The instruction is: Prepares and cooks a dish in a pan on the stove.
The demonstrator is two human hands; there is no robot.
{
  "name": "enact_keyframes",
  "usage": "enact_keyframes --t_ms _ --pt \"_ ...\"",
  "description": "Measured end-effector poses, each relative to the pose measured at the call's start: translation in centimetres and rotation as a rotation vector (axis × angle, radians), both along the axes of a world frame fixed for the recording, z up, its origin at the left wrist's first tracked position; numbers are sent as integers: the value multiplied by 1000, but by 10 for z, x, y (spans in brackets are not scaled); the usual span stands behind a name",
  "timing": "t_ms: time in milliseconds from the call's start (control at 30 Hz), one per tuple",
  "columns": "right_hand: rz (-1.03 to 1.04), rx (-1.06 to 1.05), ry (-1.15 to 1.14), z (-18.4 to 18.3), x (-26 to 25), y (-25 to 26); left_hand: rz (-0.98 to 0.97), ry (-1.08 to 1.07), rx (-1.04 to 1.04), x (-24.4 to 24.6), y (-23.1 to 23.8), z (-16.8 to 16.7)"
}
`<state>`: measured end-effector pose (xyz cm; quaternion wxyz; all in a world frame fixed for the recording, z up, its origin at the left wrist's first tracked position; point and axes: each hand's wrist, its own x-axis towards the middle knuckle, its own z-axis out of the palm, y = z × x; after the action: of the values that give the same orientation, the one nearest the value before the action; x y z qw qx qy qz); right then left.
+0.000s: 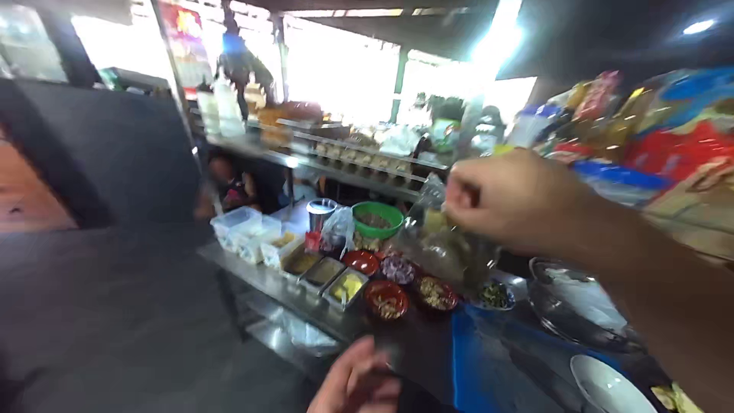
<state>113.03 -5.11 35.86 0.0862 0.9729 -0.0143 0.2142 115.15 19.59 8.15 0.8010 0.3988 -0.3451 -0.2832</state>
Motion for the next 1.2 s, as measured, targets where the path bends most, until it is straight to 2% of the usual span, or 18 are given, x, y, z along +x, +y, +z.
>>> enact_keyframes --t_ms 100,200,333,467,633,767,933,1100,1200 --pt "407 117 82 -78 33 49 99 258 -82 22 -10 17" --pt "674 309 111 -113 58 73 276 495 -110 42 10 18" --pt "754 517 3 -128 74 63 464 547 -119 55 53 10" --pt "858 641 224 -166 112 78 596 457 -131 48 83 4" --pt "1056 620 446 -181 155 142 924 455 -89 33 119 2" --pt "1244 643 503 -188 181 208 1184 471 -92 15 163 -6" --pt "1407 556 617 -192 202 310 1406 411 -110 6 227 -13" --pt "1577 503 739 -191 223 415 1655 372 -110 20 300 -18" --pt "1620 526 730 -196 227 478 1660 323 -161 21 342 -22"
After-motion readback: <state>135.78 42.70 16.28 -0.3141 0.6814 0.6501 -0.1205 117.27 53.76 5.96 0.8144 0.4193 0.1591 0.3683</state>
